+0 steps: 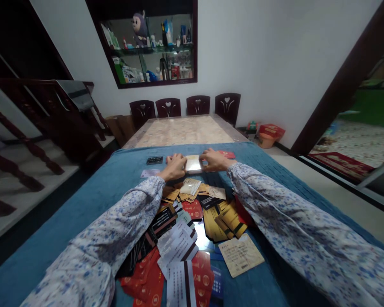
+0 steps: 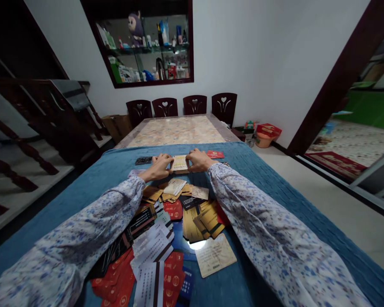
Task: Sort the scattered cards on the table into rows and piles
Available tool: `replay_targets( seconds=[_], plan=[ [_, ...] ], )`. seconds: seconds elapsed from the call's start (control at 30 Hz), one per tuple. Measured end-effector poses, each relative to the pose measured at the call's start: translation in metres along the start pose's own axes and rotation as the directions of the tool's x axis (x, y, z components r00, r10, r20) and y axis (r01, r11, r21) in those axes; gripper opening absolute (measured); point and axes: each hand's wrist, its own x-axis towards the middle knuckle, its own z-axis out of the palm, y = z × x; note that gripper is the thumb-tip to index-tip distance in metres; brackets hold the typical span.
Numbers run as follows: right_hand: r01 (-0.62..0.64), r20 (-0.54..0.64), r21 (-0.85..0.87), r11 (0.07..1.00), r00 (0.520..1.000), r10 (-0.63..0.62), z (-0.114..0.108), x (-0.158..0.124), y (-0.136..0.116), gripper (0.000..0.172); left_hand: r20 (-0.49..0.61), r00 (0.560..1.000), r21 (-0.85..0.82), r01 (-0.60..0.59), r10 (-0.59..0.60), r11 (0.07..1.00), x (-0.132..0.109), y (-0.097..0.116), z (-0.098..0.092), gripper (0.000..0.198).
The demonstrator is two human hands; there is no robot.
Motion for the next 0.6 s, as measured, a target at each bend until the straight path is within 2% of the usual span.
replay_targets(
  seconds=[0.13, 0.33, 0.6],
  plan=[
    [-0.007, 0.020, -0.006, 1.000, 1.000, 0.007, -0.002, 0.009, 0.006, 0.030, -0.004, 1.000, 0.024, 0.014, -0.014, 1.000, 0.009, -0.003, -0.001, 0.030],
    [-0.023, 0.015, -0.044, 0.999, 1.000, 0.023, -0.002, 0.023, 0.016, 0.031, -0.001, 1.000, 0.057, 0.030, -0.030, 0.998, 0.024, -0.005, 0.001, 0.020],
    [-0.063, 0.046, -0.065, 0.996, 0.997, 0.066, 0.000, 0.041, 0.024, 0.033, 0.011, 0.999, 0.078, 0.045, -0.046, 0.996, 0.044, -0.013, 0.005, 0.021]
  ],
)
